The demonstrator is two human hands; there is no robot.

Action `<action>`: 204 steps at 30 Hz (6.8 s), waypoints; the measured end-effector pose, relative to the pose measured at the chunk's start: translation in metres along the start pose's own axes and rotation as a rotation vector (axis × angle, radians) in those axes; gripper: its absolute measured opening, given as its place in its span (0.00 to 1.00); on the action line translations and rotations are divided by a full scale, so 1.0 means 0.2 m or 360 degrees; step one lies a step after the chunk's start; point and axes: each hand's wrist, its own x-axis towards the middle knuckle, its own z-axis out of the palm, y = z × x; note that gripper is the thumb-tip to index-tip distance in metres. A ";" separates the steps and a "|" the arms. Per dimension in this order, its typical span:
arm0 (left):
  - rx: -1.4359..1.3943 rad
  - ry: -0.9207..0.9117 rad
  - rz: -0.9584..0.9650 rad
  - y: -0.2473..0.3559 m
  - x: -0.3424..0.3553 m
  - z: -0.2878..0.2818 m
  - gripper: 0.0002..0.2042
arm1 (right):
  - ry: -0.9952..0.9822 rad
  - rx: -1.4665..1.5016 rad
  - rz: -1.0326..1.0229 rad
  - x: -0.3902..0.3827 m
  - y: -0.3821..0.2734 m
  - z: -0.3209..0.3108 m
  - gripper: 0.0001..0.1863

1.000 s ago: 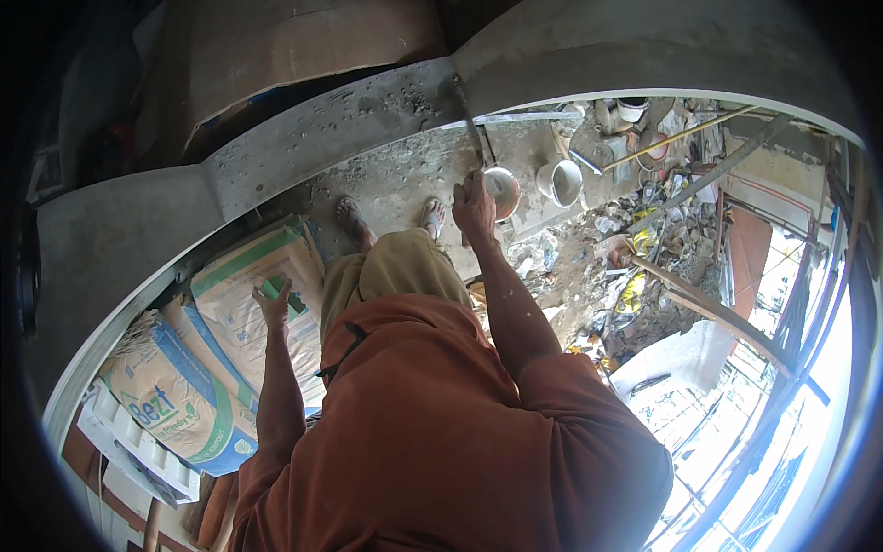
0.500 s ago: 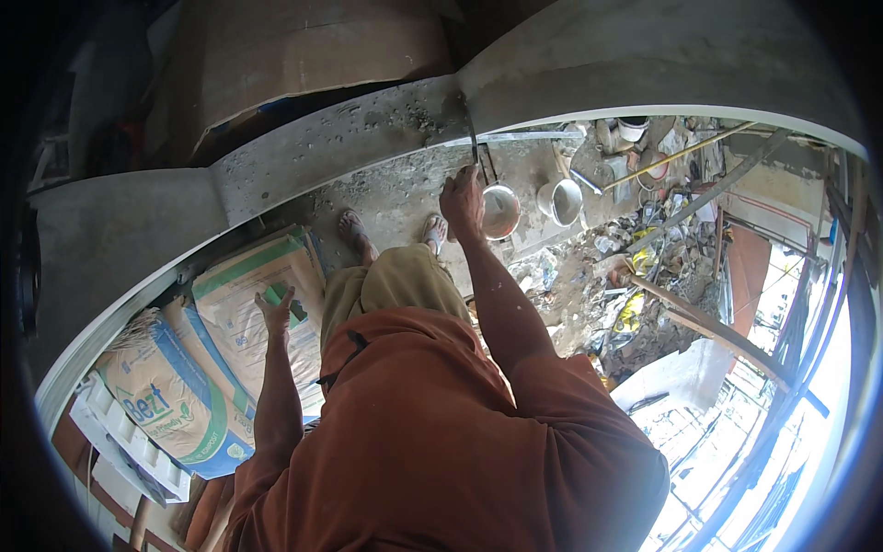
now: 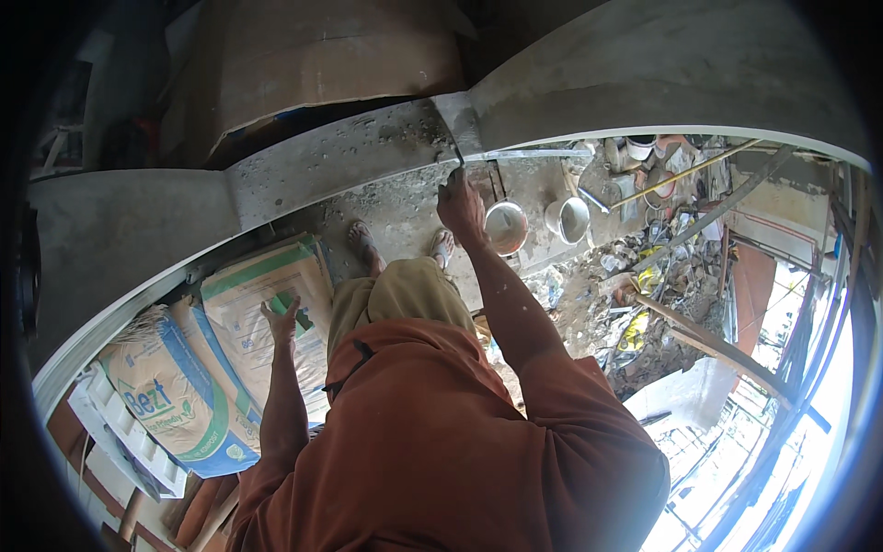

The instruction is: Smoothing out concrete plaster on a wall using a sponge and a trowel.

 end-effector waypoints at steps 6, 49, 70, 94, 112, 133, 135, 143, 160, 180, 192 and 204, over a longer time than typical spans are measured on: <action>0.0005 0.0005 0.0006 0.01 0.01 0.03 0.56 | 0.0339 0.0000 -0.0149 0.16 0.06 0.02 0.18; -0.0020 0.0022 0.0092 -0.01 -0.03 0.01 0.57 | 0.0222 0.0153 0.0077 0.04 -0.14 0.12 0.19; -0.0006 -0.0104 0.0039 0.00 -0.01 0.05 0.59 | 0.0381 0.0118 0.0174 -0.12 0.06 0.06 0.19; 0.0035 -0.0126 0.0098 0.08 -0.10 0.11 0.58 | -0.0308 0.0421 -0.0295 -0.47 -0.34 0.26 0.16; 0.0135 -0.0130 0.0150 0.18 -0.03 0.06 0.57 | 0.0326 0.0222 0.0295 0.04 0.15 -0.06 0.19; 0.0180 -0.0033 0.0090 0.07 0.01 0.00 0.58 | 0.0284 0.0368 0.0351 0.18 0.03 0.00 0.17; 0.0114 -0.0064 0.0062 0.09 0.01 0.01 0.58 | 0.0078 0.0343 0.0043 0.09 0.05 -0.01 0.21; 0.0137 -0.0119 0.0047 0.15 -0.01 0.06 0.58 | 0.0372 0.0301 0.0357 -0.10 0.13 -0.06 0.17; 0.0263 -0.0226 0.0284 0.44 0.11 0.06 0.55 | -0.0054 0.0572 0.0011 -0.29 -0.26 0.20 0.18; 0.0238 -0.0329 0.0325 0.25 0.32 -0.08 0.54 | 0.0524 0.0308 0.0268 -0.17 0.05 0.01 0.17; 0.0404 -0.0355 0.0411 0.30 0.22 0.05 0.54 | -0.0097 0.0505 -0.0009 -0.42 -0.33 0.38 0.14; 0.0586 -0.0203 0.0401 0.42 0.11 0.11 0.58 | 0.0395 0.0474 0.0325 -0.27 -0.01 0.07 0.15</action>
